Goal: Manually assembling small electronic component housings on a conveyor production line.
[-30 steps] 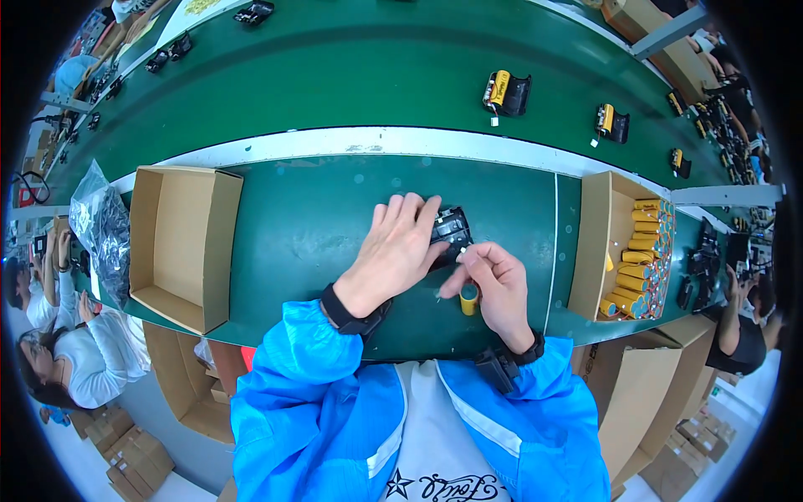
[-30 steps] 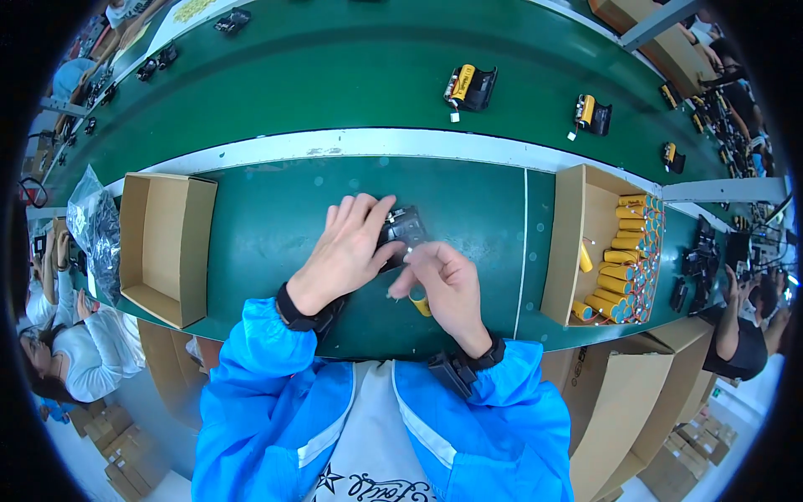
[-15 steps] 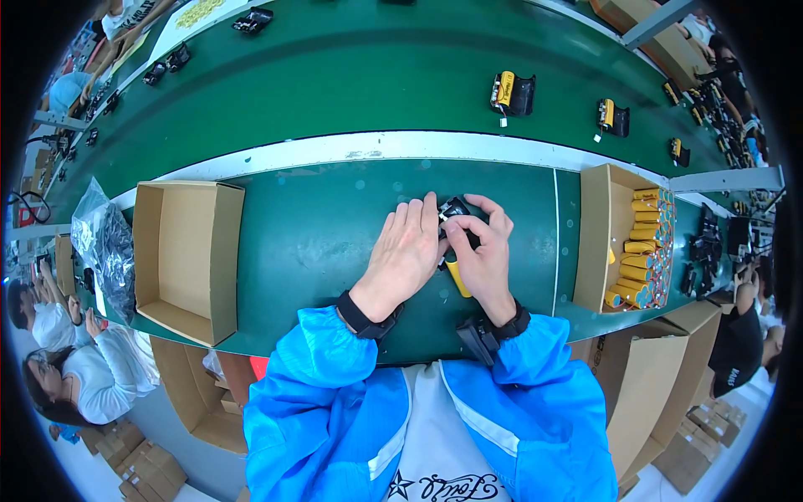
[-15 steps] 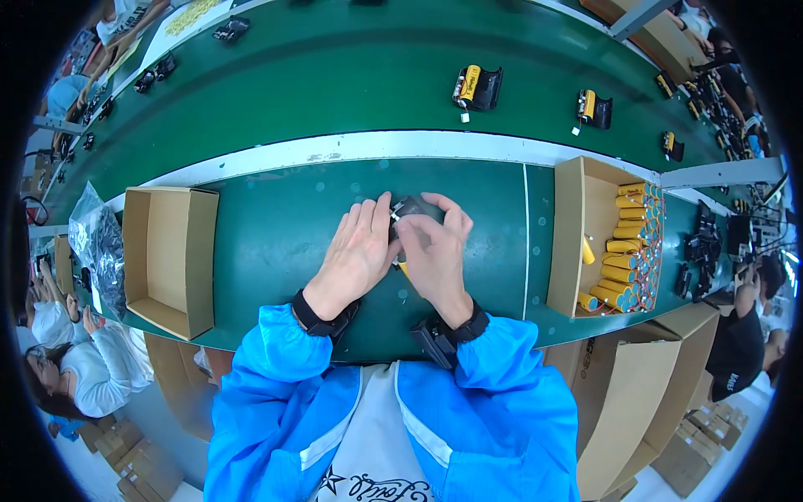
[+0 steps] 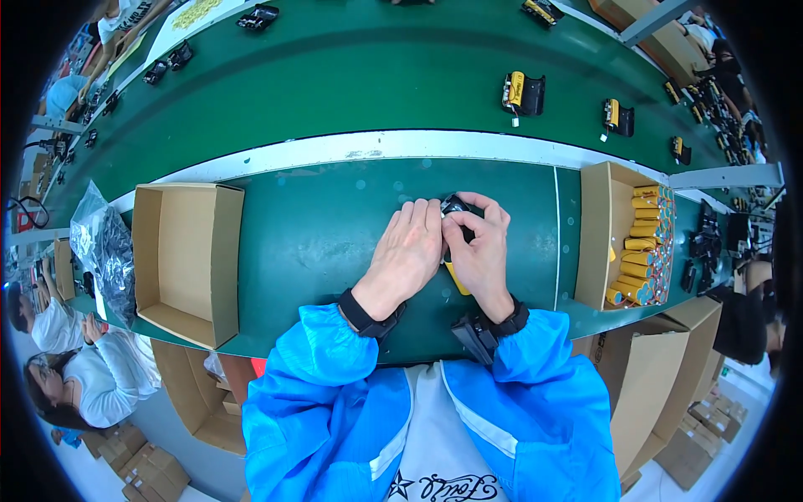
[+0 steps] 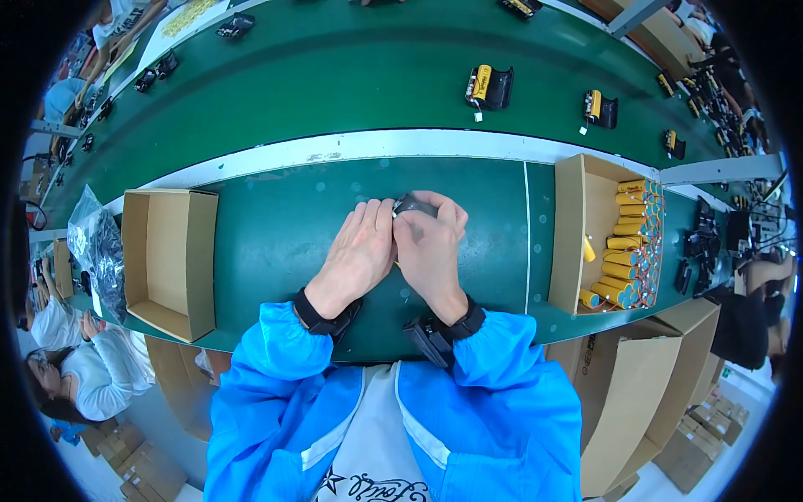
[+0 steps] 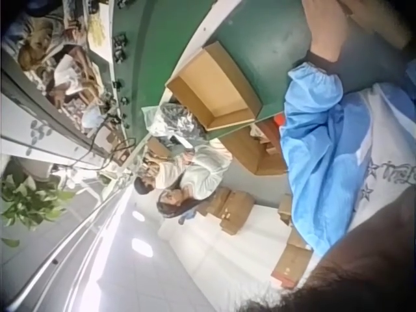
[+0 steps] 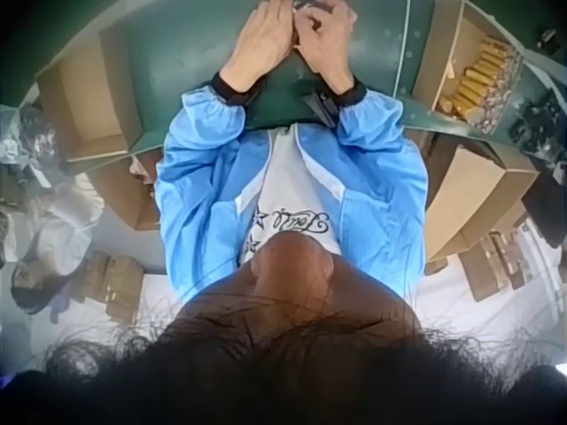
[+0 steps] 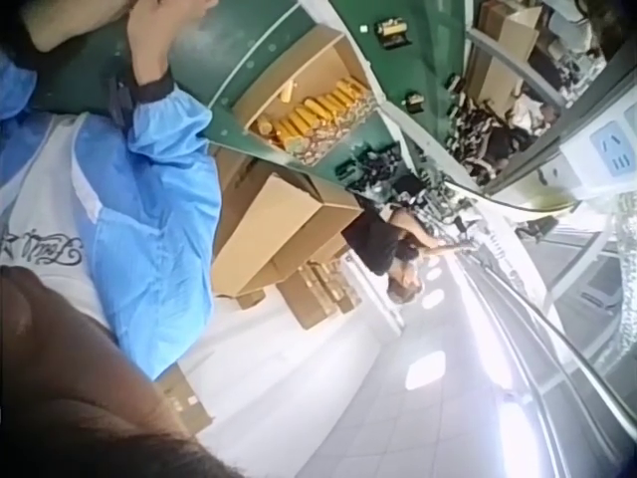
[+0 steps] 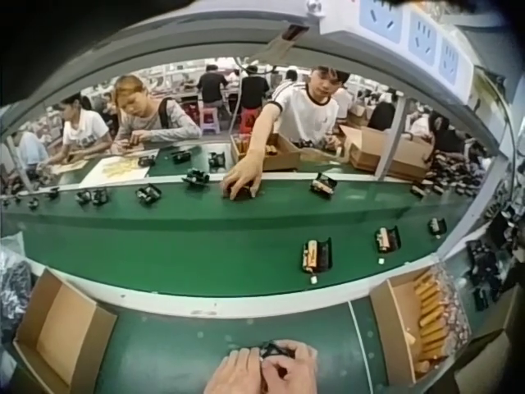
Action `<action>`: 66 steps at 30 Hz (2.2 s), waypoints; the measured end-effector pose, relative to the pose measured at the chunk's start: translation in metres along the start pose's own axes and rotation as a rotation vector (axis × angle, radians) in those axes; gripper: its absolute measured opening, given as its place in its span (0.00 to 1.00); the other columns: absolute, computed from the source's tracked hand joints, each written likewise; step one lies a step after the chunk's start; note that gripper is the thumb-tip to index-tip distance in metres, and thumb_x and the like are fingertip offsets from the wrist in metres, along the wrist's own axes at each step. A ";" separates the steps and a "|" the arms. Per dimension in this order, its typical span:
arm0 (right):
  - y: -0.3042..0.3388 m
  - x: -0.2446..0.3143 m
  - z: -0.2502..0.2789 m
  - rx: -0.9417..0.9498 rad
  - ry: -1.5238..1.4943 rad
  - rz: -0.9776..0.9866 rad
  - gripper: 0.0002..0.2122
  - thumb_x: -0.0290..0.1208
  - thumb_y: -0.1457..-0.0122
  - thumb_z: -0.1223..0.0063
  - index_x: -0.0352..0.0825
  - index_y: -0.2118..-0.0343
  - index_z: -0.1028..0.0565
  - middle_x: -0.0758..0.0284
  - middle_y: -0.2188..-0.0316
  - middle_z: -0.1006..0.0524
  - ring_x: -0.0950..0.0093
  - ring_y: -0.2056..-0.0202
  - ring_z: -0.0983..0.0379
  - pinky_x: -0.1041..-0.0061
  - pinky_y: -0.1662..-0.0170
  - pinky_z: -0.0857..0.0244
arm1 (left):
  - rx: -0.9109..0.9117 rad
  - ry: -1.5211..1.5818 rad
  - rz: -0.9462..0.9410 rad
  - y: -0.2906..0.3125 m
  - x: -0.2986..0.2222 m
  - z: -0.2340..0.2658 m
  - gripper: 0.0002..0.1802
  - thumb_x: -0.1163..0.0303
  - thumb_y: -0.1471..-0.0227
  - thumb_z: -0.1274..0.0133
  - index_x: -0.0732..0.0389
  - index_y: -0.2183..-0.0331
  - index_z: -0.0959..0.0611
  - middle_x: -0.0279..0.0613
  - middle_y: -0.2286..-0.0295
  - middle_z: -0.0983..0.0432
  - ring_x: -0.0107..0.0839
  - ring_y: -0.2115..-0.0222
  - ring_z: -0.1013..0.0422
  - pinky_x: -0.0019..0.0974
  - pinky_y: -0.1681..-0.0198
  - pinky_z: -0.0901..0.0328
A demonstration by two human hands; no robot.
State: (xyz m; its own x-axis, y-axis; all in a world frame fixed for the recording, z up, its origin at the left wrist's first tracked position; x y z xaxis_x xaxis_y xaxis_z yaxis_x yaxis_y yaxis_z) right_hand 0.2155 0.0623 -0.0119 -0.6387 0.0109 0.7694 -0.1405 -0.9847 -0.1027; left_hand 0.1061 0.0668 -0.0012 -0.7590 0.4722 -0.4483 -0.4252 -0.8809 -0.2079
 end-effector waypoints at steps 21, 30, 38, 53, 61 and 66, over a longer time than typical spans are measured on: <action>0.016 -0.015 0.040 0.347 0.158 -0.060 0.15 0.22 0.54 0.35 0.35 0.61 0.19 0.64 0.55 0.24 0.68 0.62 0.30 0.69 0.60 0.35 | -0.054 0.033 0.163 0.002 0.010 -0.001 0.28 0.64 0.50 0.40 0.73 0.53 0.29 0.50 0.66 0.31 0.44 0.64 0.32 0.42 0.60 0.35; 0.008 0.007 0.052 -0.001 0.079 0.156 0.18 0.23 0.58 0.33 0.33 0.60 0.20 0.54 0.50 0.27 0.57 0.51 0.27 0.66 0.50 0.30 | -0.061 -0.021 0.212 0.003 0.000 -0.007 0.29 0.64 0.50 0.39 0.73 0.53 0.29 0.49 0.67 0.31 0.42 0.65 0.32 0.40 0.62 0.36; 0.002 0.014 0.044 0.046 0.042 0.180 0.21 0.27 0.59 0.29 0.32 0.58 0.21 0.50 0.46 0.29 0.55 0.49 0.27 0.66 0.47 0.32 | -0.099 -0.011 0.253 0.004 0.004 -0.005 0.28 0.66 0.51 0.40 0.72 0.53 0.29 0.48 0.67 0.31 0.42 0.66 0.32 0.41 0.63 0.35; 0.014 0.030 0.016 -0.006 -0.062 0.165 0.20 0.25 0.54 0.31 0.32 0.56 0.22 0.50 0.41 0.36 0.56 0.47 0.29 0.65 0.46 0.33 | -0.069 0.125 0.237 0.015 0.020 -0.005 0.30 0.76 0.54 0.43 0.75 0.49 0.31 0.53 0.63 0.31 0.47 0.63 0.31 0.42 0.60 0.34; 0.011 0.034 0.008 0.070 -0.038 0.198 0.19 0.23 0.54 0.32 0.33 0.56 0.21 0.52 0.41 0.36 0.54 0.44 0.32 0.62 0.45 0.34 | -0.021 0.306 0.053 0.023 0.012 0.012 0.35 0.79 0.53 0.46 0.77 0.43 0.38 0.56 0.59 0.35 0.51 0.58 0.33 0.45 0.55 0.34; 0.011 0.032 0.008 0.101 0.011 0.168 0.19 0.22 0.55 0.32 0.32 0.57 0.21 0.51 0.42 0.36 0.53 0.44 0.33 0.62 0.45 0.33 | -0.016 0.353 0.218 0.032 0.010 0.015 0.36 0.81 0.53 0.45 0.68 0.42 0.36 0.55 0.56 0.33 0.51 0.59 0.29 0.46 0.57 0.30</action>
State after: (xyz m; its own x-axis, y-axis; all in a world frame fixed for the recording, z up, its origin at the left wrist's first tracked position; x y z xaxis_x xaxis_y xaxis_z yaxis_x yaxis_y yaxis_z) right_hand 0.1998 0.0507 0.0172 -0.6551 -0.1537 0.7398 0.0453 -0.9853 -0.1646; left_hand 0.0776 0.0433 0.0009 -0.6137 0.2363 -0.7534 -0.2630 -0.9608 -0.0871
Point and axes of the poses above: each hand's wrist, its own y-axis away from the middle knuckle, its own z-axis out of the back of the hand, x = y × z, the point moved 9 cm from there along -y, towards the middle knuckle
